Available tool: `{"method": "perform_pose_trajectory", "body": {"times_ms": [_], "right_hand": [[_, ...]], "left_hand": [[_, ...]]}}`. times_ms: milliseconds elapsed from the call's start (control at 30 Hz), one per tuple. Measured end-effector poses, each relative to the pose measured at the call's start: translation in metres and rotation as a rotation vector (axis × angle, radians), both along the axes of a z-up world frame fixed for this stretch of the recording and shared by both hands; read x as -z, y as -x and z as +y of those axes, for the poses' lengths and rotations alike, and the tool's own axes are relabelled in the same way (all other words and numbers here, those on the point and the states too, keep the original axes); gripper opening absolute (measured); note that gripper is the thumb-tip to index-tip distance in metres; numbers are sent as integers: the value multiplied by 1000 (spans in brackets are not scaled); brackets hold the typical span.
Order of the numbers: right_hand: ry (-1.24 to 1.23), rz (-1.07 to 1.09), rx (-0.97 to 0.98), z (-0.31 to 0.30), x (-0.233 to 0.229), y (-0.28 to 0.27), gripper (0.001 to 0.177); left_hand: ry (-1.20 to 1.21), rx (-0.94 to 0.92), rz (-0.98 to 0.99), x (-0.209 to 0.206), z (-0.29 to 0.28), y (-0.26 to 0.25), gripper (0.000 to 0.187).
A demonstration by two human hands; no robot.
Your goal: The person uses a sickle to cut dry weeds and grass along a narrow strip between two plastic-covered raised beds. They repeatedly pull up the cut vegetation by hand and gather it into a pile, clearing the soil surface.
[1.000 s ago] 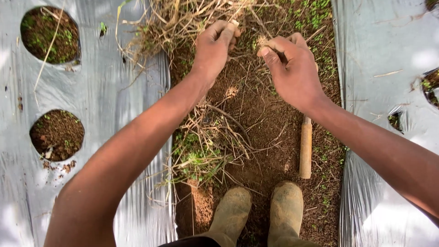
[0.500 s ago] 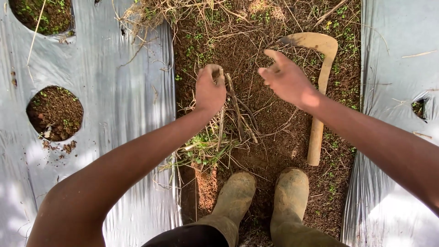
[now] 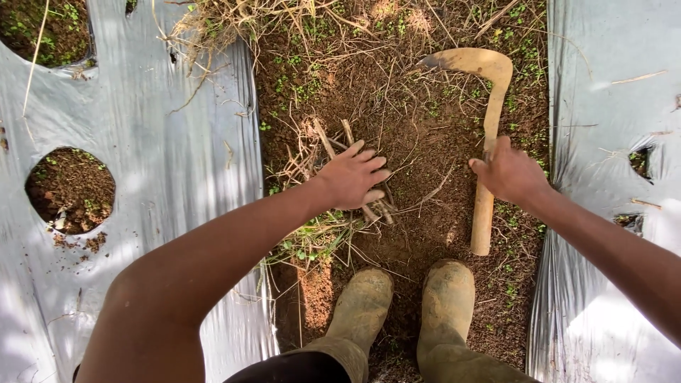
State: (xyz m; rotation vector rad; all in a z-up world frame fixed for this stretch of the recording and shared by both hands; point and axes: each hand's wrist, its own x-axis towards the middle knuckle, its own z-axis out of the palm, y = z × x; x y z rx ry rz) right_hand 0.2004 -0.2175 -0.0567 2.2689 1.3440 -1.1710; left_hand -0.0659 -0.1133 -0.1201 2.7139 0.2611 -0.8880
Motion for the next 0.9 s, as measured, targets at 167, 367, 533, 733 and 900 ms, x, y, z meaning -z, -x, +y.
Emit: {"method": "perform_pose_trajectory", "body": {"times_ms": [167,367,533,733,900], "right_hand": [[51,35,97,-33,35,-12,56],[-237,335,496,-47,54,-20,36],[-408,498,741,-38,27,-3,31],[-428,459,734,-20,22,16,27],[-145,411,607,-56,7,49,28]], "left_hand": [[32,-25,-172,34,-12,29,51],[122,-117,-22,-20,-11,30,56],[19,-75,-35,-30,-8,19,53],[-66,-18,-44,-42,-5,0,66],[-44,-14,-103,-58,7,-16,80]]}}
